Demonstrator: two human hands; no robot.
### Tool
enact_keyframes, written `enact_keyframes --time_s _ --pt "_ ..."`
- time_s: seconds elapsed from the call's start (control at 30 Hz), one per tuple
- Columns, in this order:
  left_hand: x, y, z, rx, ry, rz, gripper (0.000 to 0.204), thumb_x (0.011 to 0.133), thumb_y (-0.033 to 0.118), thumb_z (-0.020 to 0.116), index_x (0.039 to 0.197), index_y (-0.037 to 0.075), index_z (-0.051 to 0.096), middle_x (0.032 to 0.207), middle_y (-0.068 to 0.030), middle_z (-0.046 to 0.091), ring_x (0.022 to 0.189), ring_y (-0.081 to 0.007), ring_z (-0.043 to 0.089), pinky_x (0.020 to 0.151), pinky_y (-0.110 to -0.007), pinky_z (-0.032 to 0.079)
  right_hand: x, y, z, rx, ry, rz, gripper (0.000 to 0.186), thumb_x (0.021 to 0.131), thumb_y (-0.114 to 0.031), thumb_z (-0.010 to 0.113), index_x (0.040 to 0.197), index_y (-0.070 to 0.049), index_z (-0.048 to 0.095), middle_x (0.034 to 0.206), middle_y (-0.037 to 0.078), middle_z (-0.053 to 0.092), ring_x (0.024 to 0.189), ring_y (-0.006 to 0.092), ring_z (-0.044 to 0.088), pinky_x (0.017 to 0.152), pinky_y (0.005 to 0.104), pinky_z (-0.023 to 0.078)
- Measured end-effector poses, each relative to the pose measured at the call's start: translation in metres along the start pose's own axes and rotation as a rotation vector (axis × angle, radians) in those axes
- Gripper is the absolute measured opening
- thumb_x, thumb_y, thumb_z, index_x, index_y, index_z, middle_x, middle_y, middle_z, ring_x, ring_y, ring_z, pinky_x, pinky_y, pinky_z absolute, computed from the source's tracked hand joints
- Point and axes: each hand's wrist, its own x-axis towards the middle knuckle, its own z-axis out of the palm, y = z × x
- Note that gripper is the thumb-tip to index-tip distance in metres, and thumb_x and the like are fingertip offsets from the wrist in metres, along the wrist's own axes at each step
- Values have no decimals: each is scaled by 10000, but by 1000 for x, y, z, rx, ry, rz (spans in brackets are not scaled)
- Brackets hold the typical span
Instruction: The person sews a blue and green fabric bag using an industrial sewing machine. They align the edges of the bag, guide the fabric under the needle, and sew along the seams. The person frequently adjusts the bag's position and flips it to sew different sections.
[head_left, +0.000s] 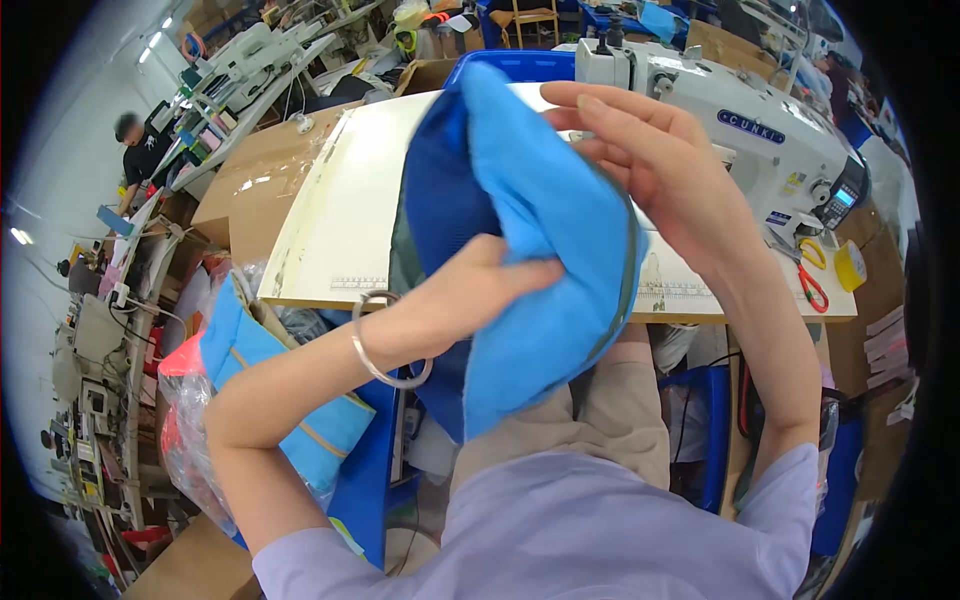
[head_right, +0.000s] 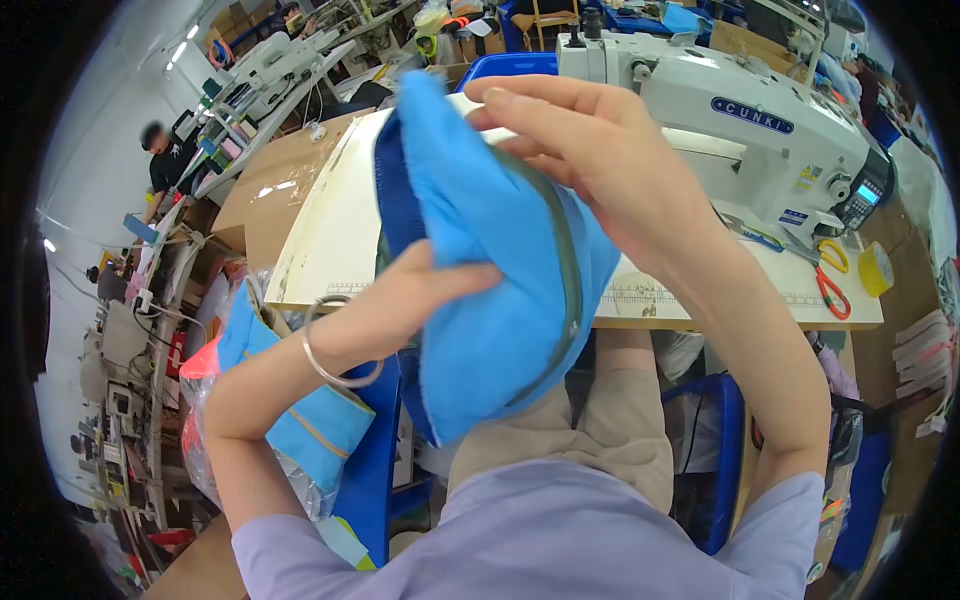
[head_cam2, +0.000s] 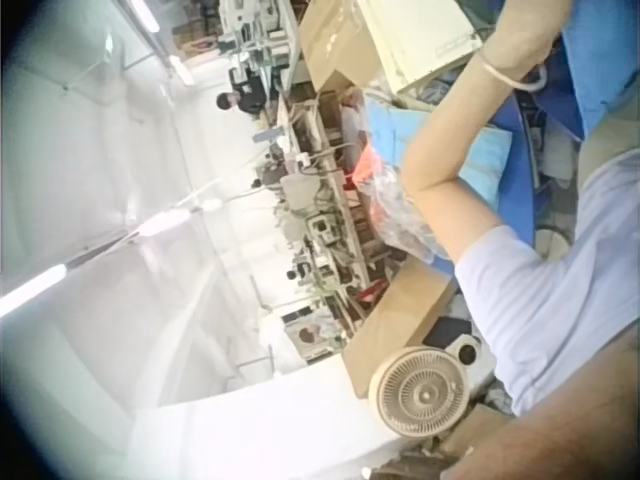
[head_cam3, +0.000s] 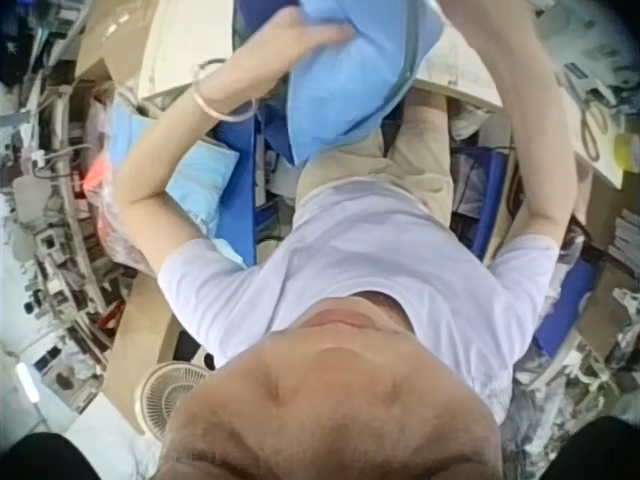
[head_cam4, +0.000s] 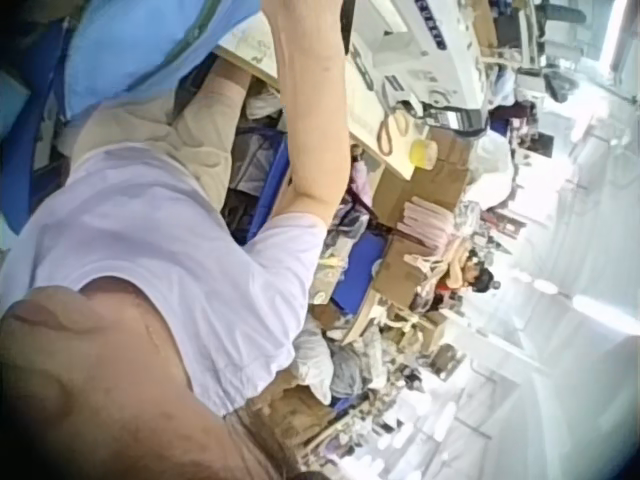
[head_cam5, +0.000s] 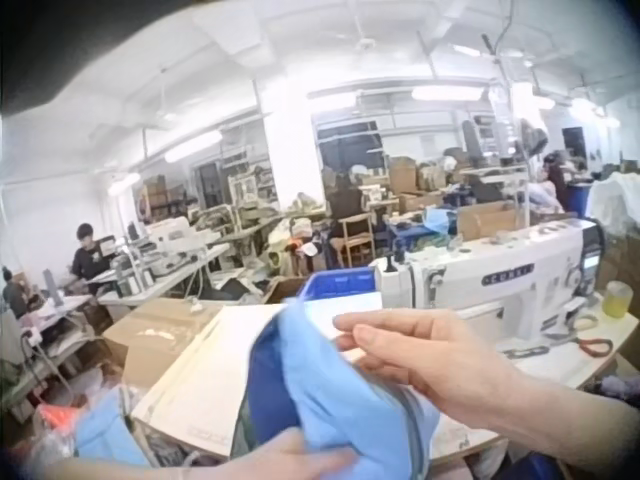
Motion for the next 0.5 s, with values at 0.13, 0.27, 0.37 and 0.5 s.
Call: enact_keyframes --time_s 0.13,0.27,0.37,0.5 --pt "-20 36 -53 -314 9 120 365 987 238 683 1252 -13 691 1218 -82 726 1105 -173 678 1009 -334 519 3 24 -40 -181 224 -198 418 1006 -230 595 1359 -17 669 1251 111 710 1157 164 642 1028 330 498" --pt "-71 87 -120 -189 259 348 378 991 246 680 1266 -13 685 1207 -82 729 1095 -175 681 998 -330 522 -17 69 -33 -280 204 -42 587 958 -319 700 1447 -15 587 1376 152 642 1267 226 594 1082 359 463" --pt "-75 84 -166 -83 397 431 388 995 252 678 1277 -14 681 1199 -83 731 1087 -175 684 989 -327 524 -37 128 -16 -461 3 16 857 908 -427 776 1570 -12 423 1527 211 521 1419 317 492 1153 405 407" --pt "-111 115 -198 154 608 476 401 999 260 676 1291 -15 676 1189 -84 734 1077 -177 687 978 -323 528 -33 162 8 -425 -80 -65 881 928 -454 745 1585 2 377 1564 247 470 1469 361 436 1202 424 354"
